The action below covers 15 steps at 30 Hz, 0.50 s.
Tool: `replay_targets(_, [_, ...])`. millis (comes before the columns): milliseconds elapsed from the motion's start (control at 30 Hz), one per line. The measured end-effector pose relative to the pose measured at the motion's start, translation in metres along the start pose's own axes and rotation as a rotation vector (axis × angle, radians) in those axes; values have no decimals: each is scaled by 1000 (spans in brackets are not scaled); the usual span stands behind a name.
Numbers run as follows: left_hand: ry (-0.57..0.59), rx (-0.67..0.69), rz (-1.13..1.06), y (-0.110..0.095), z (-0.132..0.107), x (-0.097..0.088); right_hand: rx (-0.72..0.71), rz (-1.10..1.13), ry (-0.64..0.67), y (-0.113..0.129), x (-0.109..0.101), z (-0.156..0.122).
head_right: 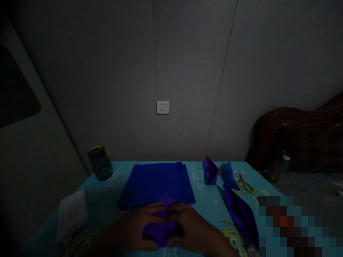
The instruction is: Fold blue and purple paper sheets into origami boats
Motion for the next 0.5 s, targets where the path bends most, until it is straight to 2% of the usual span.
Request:
replay_targets(167, [107, 69, -15, 0, -1, 9, -1, 28, 124, -7, 7, -3])
replay_targets(267, [152, 57, 14, -5, -2, 10, 21, 28, 149, -6, 6, -7])
replay_targets(500, [89, 29, 80, -11, -4, 6, 89, 44, 122, 5, -4, -17])
Point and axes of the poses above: each hand's wrist, its own z-axis towards the middle knuckle, its own x-axis out of the palm, y = z × x, the point moved 8 cm from there along z, towards the middle knuckle, and after that the axes turned 4 degrees about z, right-handed, at the moved point
